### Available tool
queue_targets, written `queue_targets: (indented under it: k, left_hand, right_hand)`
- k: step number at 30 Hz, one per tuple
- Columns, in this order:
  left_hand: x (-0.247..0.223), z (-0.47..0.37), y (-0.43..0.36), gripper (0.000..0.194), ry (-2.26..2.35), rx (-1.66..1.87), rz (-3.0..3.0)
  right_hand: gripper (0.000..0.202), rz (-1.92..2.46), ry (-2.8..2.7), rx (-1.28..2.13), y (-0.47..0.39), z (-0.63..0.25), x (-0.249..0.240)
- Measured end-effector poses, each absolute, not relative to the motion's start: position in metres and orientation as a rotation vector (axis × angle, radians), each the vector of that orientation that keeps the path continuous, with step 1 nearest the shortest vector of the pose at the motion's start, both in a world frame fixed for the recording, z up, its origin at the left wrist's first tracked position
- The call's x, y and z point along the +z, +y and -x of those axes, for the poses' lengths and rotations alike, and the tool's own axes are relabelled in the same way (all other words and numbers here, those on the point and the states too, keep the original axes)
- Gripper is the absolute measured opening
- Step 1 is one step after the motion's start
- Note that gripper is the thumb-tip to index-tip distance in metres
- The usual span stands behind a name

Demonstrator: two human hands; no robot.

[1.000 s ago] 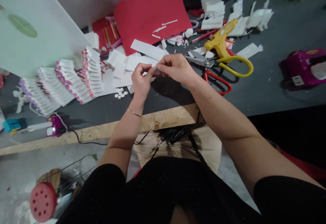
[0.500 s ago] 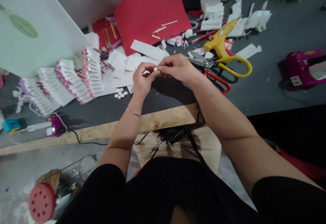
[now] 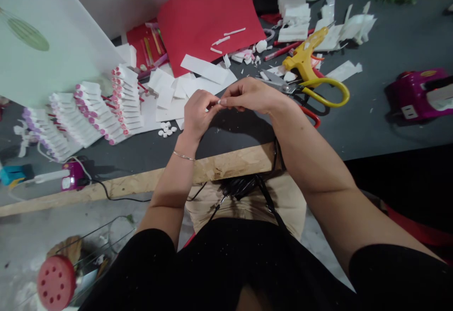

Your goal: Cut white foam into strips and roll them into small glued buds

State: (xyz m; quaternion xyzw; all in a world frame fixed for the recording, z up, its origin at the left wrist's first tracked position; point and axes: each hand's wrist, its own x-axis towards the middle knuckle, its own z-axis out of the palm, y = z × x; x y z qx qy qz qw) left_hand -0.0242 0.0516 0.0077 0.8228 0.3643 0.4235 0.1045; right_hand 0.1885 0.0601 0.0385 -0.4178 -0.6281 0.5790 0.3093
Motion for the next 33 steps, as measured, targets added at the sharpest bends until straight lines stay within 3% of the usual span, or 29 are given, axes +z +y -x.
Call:
queue_targets:
  k: [6,12,17,24,33]
  left_hand:
    - [0.013,0.021,0.048,0.059,1.097,1.170,-2.247]
    - [0.005,0.016,0.055,0.067,1.176,1.147,-1.622]
    - [0.009,0.014,0.058,0.049,1.147,1.023,-1.302]
    - [0.022,0.010,0.054,0.031,1.175,1.042,-1.053]
    - [0.022,0.000,0.054,0.037,1.199,1.085,-0.904]
  right_hand:
    - [0.020,1.151,-1.622,1.463,0.063,-0.184,0.032]
    - [0.013,1.092,-1.796,0.968,0.068,-0.183,0.022]
    - [0.016,0.979,-2.019,0.648,0.071,-0.182,0.009]
    - [0.017,1.017,-1.981,0.592,0.067,-0.178,0.010]
    - [0.014,1.102,-1.915,0.565,0.064,-0.169,0.009]
